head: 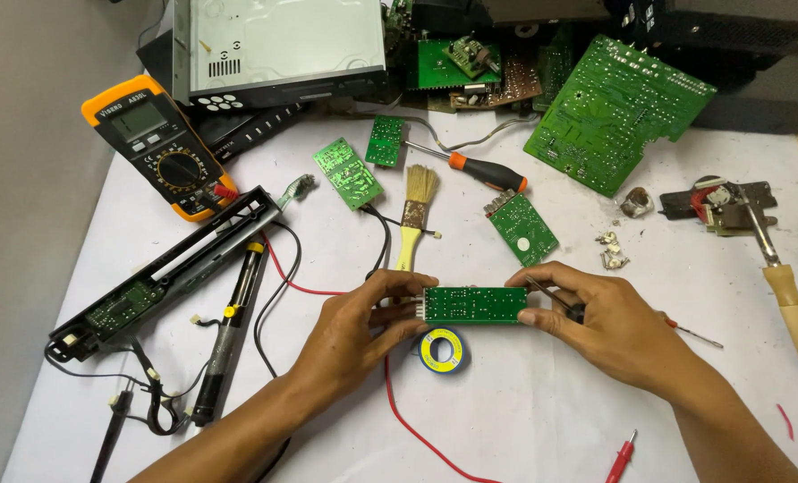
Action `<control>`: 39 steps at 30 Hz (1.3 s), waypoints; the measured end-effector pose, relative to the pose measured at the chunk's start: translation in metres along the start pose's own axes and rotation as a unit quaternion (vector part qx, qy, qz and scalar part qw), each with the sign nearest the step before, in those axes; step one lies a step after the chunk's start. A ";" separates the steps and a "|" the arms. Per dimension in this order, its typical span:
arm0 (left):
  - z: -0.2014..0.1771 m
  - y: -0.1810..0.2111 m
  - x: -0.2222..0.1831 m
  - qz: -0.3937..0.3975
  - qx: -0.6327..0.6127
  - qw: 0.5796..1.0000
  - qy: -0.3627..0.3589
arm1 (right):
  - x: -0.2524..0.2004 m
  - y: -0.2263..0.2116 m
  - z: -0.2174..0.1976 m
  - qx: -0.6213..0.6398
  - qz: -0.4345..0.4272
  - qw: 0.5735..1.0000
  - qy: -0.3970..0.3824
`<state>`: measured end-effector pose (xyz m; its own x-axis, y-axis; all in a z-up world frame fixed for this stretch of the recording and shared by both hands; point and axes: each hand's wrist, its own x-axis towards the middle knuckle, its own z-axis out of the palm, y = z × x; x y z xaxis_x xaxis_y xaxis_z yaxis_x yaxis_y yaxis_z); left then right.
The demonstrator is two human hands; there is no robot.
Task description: Assembling a plastic housing for a circuit board and testing another circuit board using a multimeter.
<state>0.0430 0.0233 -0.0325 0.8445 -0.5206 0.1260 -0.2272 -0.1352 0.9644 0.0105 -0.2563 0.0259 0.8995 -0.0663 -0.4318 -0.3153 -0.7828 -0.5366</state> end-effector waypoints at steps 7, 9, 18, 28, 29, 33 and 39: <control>0.002 -0.001 0.001 -0.019 0.008 1.000 0.006 | 0.002 0.002 0.002 -0.013 -0.009 1.000 -0.001; 0.002 -0.001 0.001 -0.007 0.020 1.000 0.006 | 0.001 -0.001 0.000 -0.028 0.010 1.000 -0.006; 0.004 -0.003 0.001 0.016 0.039 0.999 0.004 | 0.004 0.003 0.002 -0.044 0.004 0.999 -0.008; 0.006 -0.013 0.001 0.098 0.160 0.982 0.018 | 0.010 0.023 0.011 -0.065 -0.067 0.995 0.023; 0.005 -0.013 0.001 0.093 0.160 0.983 0.010 | 0.011 0.025 0.012 -0.074 -0.087 0.993 0.028; 0.005 -0.012 0.000 0.055 0.158 0.986 -0.005 | 0.013 0.031 0.013 -0.080 -0.139 0.986 0.043; 0.005 -0.016 0.000 0.059 0.164 0.985 -0.016 | 0.010 0.026 0.012 -0.093 -0.118 0.988 0.037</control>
